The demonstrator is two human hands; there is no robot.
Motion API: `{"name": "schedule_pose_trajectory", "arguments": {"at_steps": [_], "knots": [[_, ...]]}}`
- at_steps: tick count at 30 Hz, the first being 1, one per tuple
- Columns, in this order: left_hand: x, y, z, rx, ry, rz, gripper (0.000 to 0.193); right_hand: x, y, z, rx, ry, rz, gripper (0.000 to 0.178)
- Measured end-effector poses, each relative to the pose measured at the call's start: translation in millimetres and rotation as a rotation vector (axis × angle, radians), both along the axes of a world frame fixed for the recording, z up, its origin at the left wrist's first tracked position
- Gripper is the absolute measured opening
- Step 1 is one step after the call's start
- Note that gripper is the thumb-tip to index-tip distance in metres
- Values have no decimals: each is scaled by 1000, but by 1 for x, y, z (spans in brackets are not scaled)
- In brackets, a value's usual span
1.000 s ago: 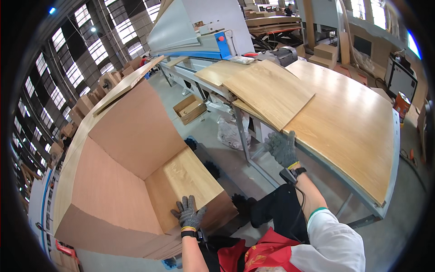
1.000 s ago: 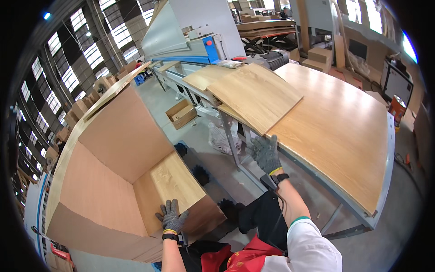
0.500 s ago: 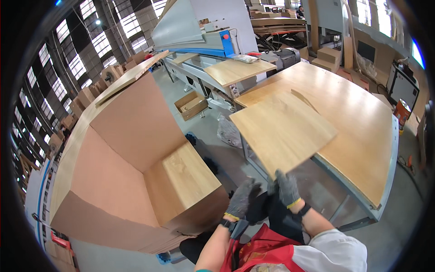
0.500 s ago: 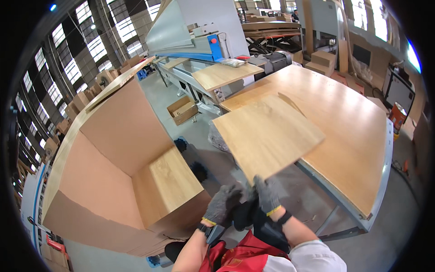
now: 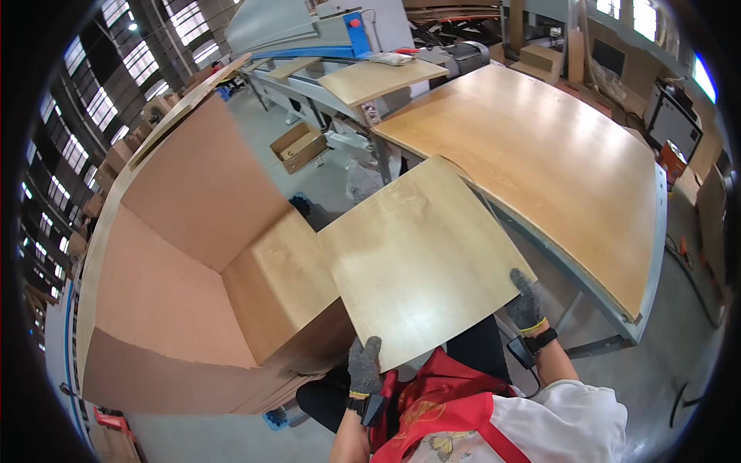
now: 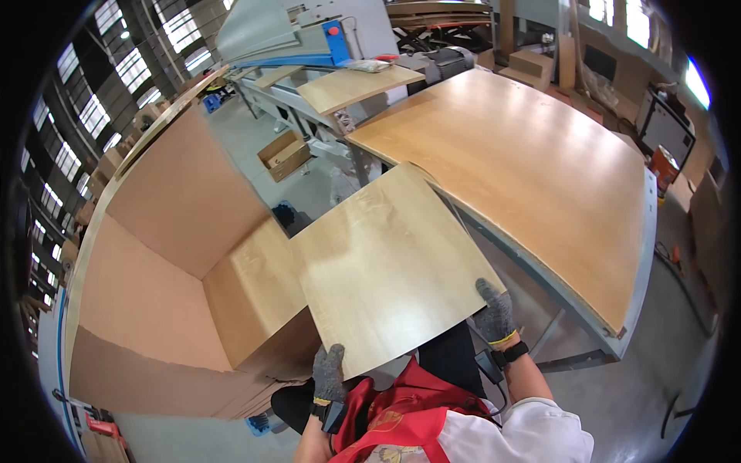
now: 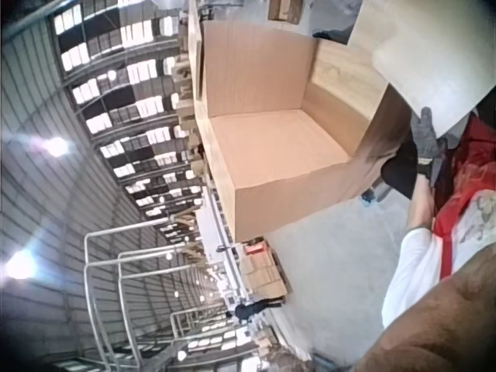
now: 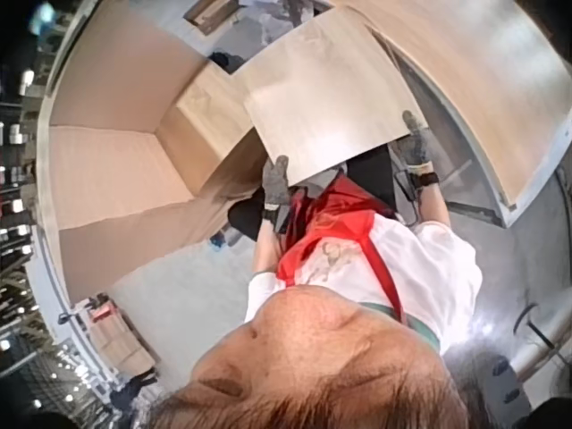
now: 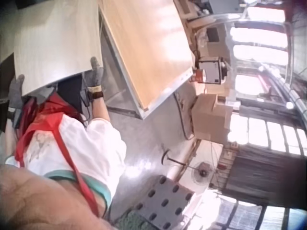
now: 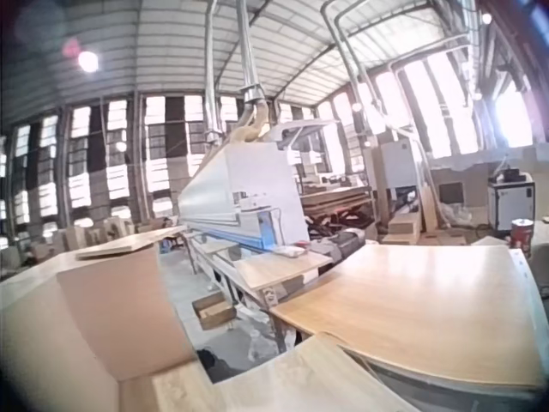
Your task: The person repeatedly picks up rectangular wooden panels from a stack on a pallet and places them onto a metal workbench. The person handles the panels one at a time, moving them from the source stack to the destination table throughout the clip.
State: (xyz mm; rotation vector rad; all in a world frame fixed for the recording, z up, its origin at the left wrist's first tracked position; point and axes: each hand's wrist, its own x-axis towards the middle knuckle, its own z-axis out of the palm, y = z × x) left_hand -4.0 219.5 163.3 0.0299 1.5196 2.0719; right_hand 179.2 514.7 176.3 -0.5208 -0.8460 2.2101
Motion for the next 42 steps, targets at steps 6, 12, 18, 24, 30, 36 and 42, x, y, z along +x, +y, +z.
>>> {"name": "schedule_pose_trajectory", "arguments": {"at_steps": [6,12,18,24,30,36,42], "knots": [[-3,-82,4,-182,224,185,18,-26,-19,-2,320,-34,273,44],[13,-139,57,-143,295,367,29,-103,-21,40,484,-207,645,43],[-30,-126,171,-458,650,426,43,-226,4,42,1140,-236,244,38],[-164,-92,319,-533,897,593,40,-349,28,188,1420,35,-216,33],[-337,-98,538,-1161,1000,431,45,-514,-5,399,934,102,-34,36],[-475,-35,572,-1541,1052,-436,54,-653,-48,399,658,-38,133,36],[-503,55,560,-2052,1052,-530,33,-697,-52,359,518,30,168,36]]}}
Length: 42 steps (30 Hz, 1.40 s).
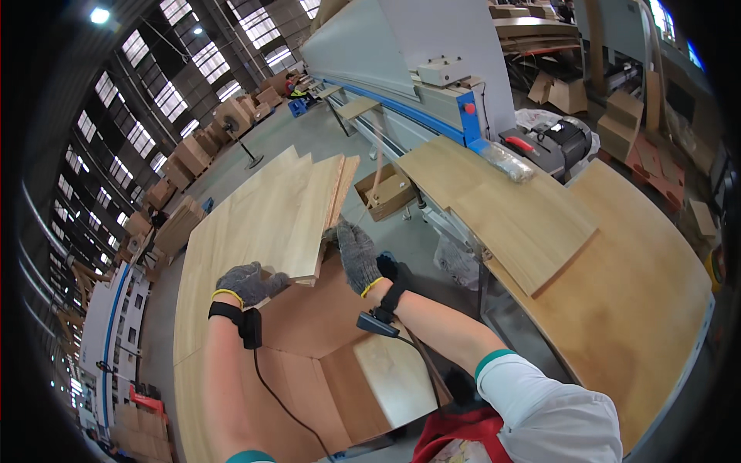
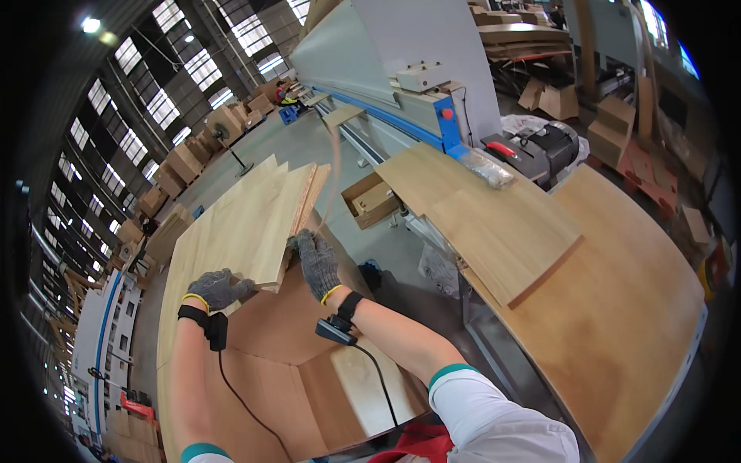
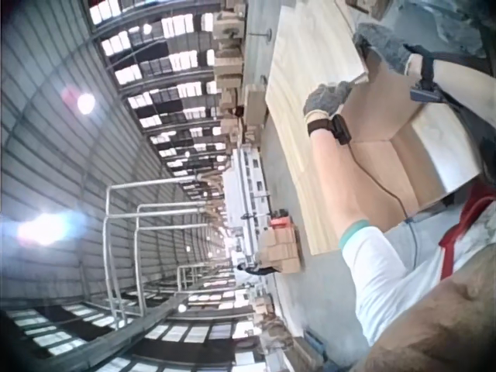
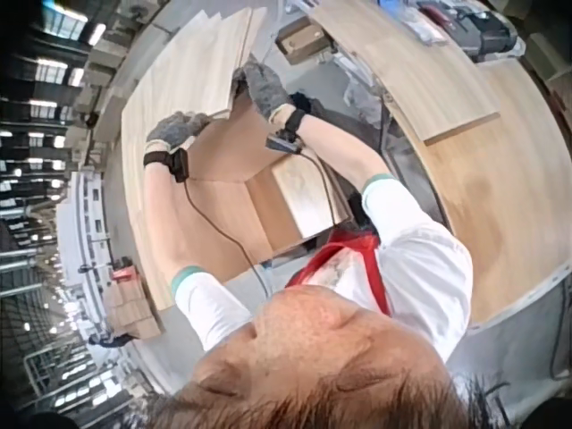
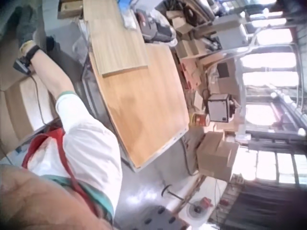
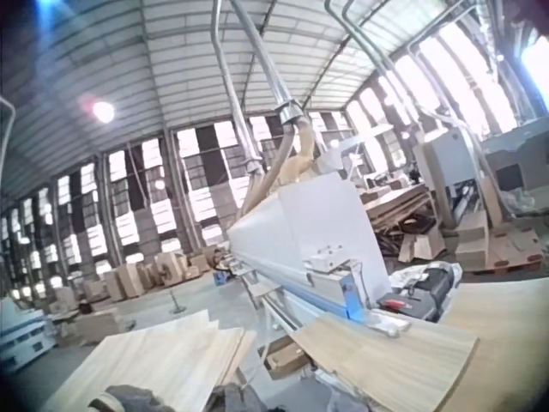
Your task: The person repeatedly picks up rectangular wooden panels from a stack on a pallet and places them onto a metal workbench. The person handles the panels one at a time, moving them from the source stack to the destination table throughout the clip.
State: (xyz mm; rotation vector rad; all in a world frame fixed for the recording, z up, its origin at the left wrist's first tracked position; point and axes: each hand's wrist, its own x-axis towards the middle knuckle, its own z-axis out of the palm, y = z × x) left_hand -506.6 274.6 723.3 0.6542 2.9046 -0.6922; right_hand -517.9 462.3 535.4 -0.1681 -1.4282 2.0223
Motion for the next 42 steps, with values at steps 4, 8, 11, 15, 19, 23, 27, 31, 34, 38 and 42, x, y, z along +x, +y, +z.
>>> {"name": "schedule_pose_trajectory", "arguments": {"at_steps": [4,8,11,15,19,23,27,31,34,38,42], "knots": [[-52,4,-26,444,2,-535,37,49,-10,38,31,374,-95,34],[-56,96,-55,224,74,-288,60,23,9,32,-841,507,343,40],[-78,83,-47,205,-126,-187,105,17,7,36,-1248,538,475,40],[-46,53,-46,246,-266,-324,140,-5,39,36,-1404,477,428,41],[16,49,-55,217,23,-463,129,-22,48,62,-1461,344,416,42],[-9,58,-70,271,165,-444,115,-23,47,65,-1492,368,498,43],[-16,129,-54,251,91,-295,105,-26,78,53,-1359,479,384,43],[-37,118,-57,273,51,-353,103,-23,72,41,-1480,555,470,41],[-39,125,-52,353,-1,-358,107,-27,75,38,-1527,543,456,40],[-51,128,-52,370,-32,-363,111,-30,76,39,-1629,473,519,41],[-43,150,-28,-169,169,-656,114,-19,72,53,-1318,492,470,43]]}}
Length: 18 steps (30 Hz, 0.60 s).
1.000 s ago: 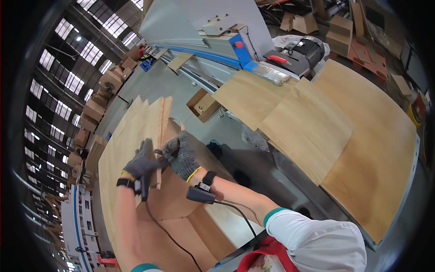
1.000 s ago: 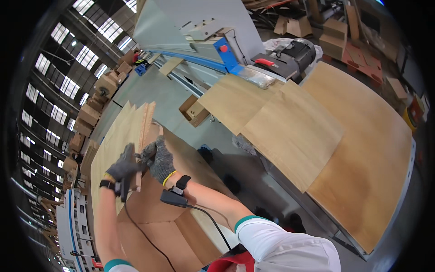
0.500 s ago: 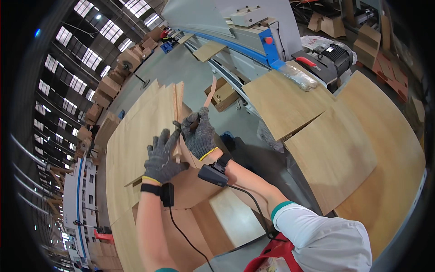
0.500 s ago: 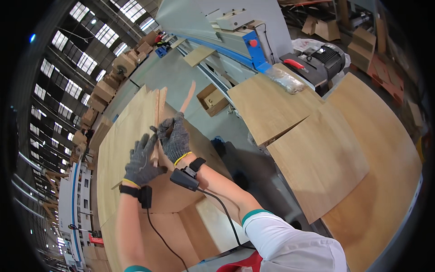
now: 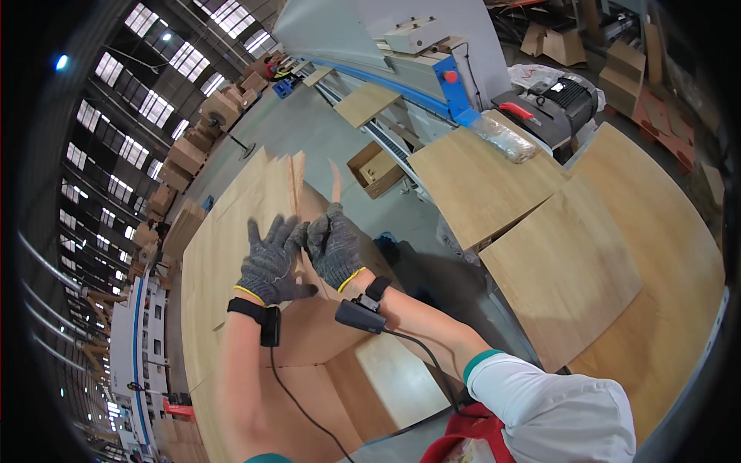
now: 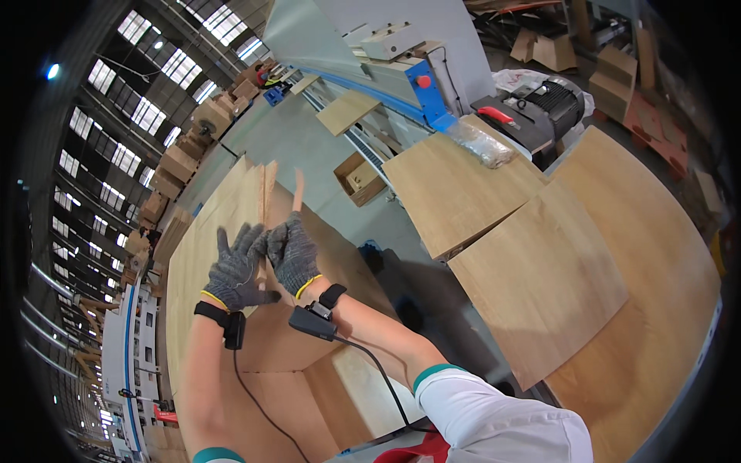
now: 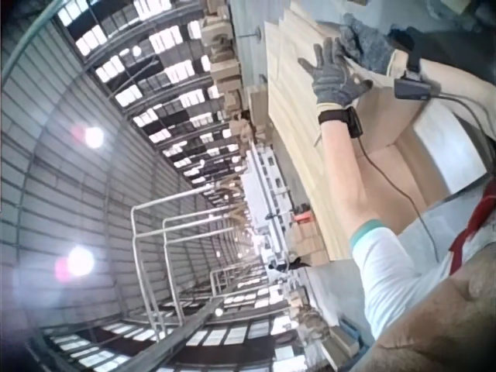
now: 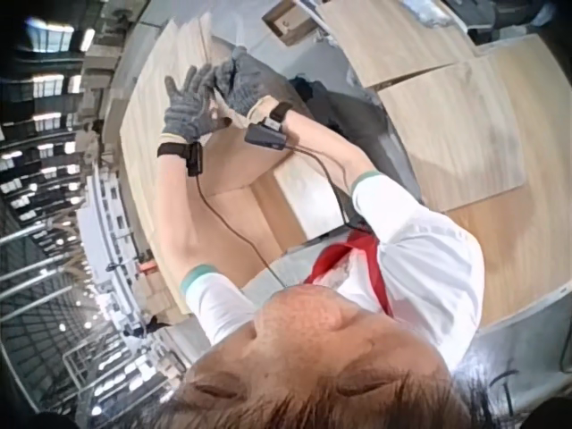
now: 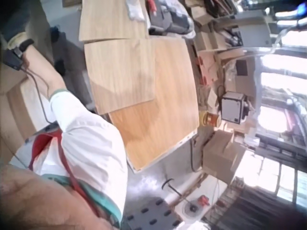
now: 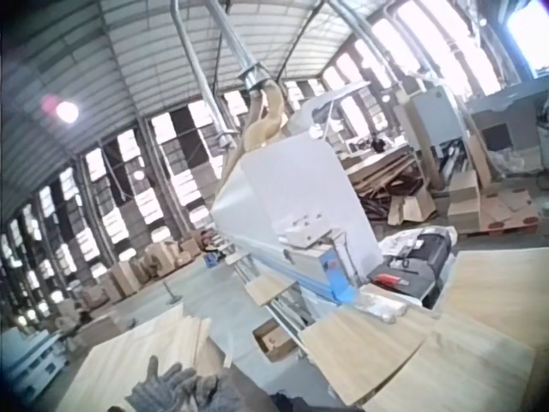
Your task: The person repeatedly picks up rectangular wooden panels from a stack on a pallet and places them onto a metal workbench. The person handles the panels one at a time, moving them from the source stack to the destination table throughout the clip.
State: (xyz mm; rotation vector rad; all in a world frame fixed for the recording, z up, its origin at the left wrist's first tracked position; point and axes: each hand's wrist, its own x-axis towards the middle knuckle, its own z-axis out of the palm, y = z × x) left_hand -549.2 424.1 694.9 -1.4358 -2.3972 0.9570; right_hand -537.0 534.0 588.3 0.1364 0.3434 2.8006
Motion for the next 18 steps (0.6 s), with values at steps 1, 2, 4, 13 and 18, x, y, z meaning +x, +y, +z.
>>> {"name": "schedule_pose_trajectory", "arguments": {"at_steps": [1,2,4,13,18], "knots": [[-4,0,7,-23,-21,-110,118,-1,1,5,28,-97,37,45],[-13,0,1,-20,-74,-103,118,-1,6,4,100,-106,25,46],[-30,0,-13,-18,-180,-85,118,0,13,4,242,-126,10,47],[-31,11,-15,67,-277,52,101,51,20,21,598,-212,-50,51],[-36,17,-13,210,-388,71,85,120,34,21,661,-157,-80,50]]}}
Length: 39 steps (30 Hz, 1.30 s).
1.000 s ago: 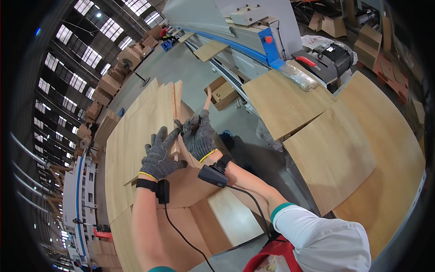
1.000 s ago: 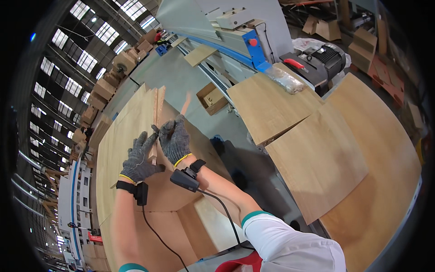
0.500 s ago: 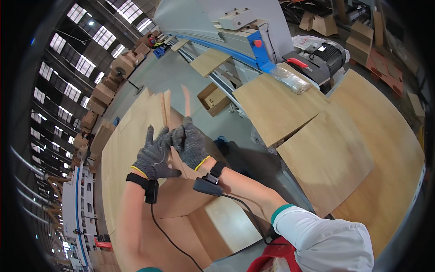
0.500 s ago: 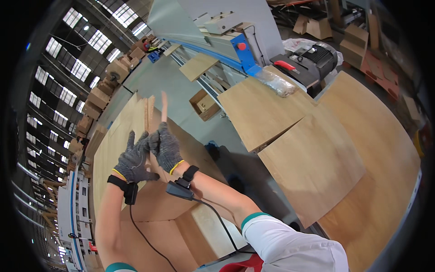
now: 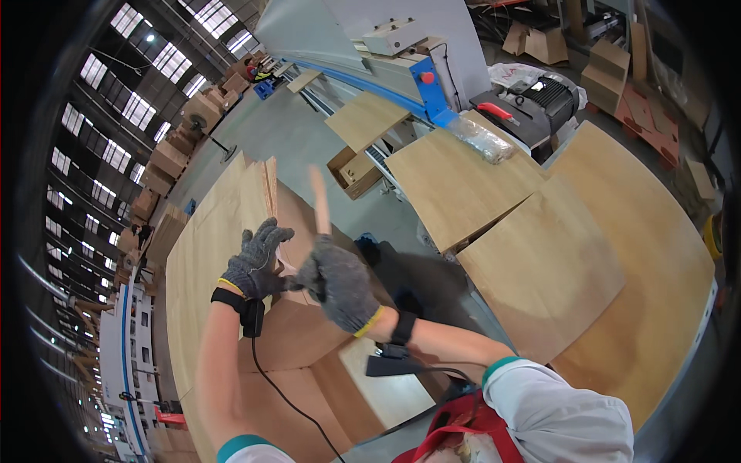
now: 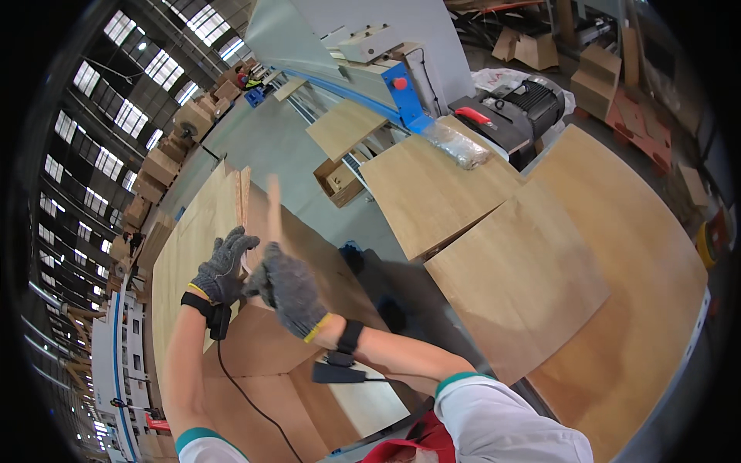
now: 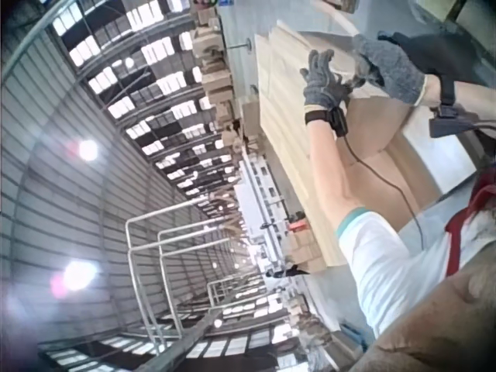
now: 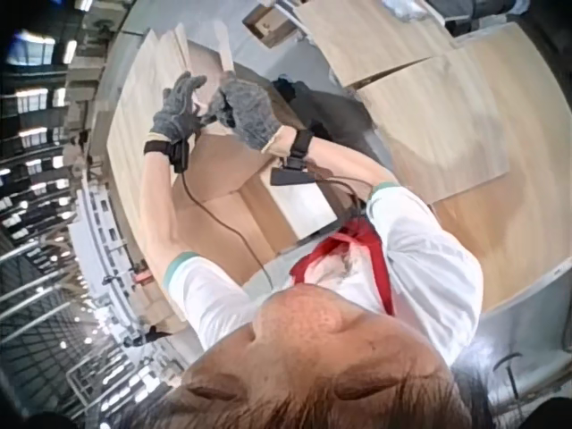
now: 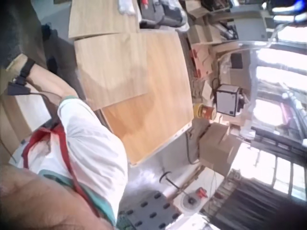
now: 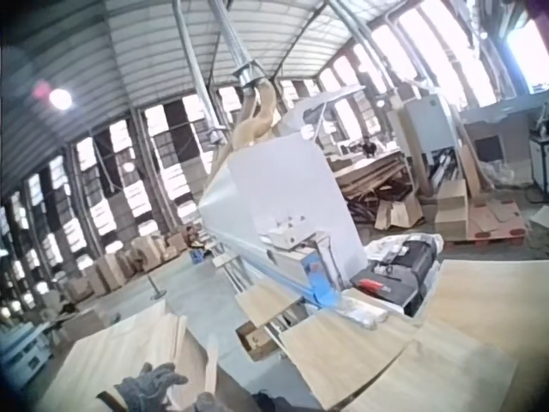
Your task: The person repeatedly picks up rectangular wooden panels from a stack on a pallet and places them onto a metal workbench. The person handles the panels one at a time, moving them from the source stack to the destination table throughout the clip.
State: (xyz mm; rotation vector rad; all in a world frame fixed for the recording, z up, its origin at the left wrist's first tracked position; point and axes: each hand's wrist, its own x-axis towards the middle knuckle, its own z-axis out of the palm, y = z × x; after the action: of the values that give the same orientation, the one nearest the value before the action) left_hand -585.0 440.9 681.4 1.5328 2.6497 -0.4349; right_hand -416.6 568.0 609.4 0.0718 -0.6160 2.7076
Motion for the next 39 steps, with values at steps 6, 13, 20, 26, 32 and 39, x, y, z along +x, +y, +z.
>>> {"name": "schedule_pose_trajectory", "arguments": {"at_steps": [6,13,20,26,32,39], "knots": [[-3,-20,8,22,-8,272,93,154,67,7,292,76,-95,34],[59,0,-43,500,406,-303,83,146,142,73,1398,137,-732,19],[234,-29,-196,572,-80,-682,45,16,179,40,1445,-5,-1267,26],[321,-135,-287,422,-816,169,41,140,215,-48,1683,-292,-1277,29],[365,-81,-346,560,-1179,447,36,380,326,-126,1839,-1109,-1158,27],[377,95,-323,891,-1797,866,44,550,362,-182,1407,-1547,-1098,33]]}}
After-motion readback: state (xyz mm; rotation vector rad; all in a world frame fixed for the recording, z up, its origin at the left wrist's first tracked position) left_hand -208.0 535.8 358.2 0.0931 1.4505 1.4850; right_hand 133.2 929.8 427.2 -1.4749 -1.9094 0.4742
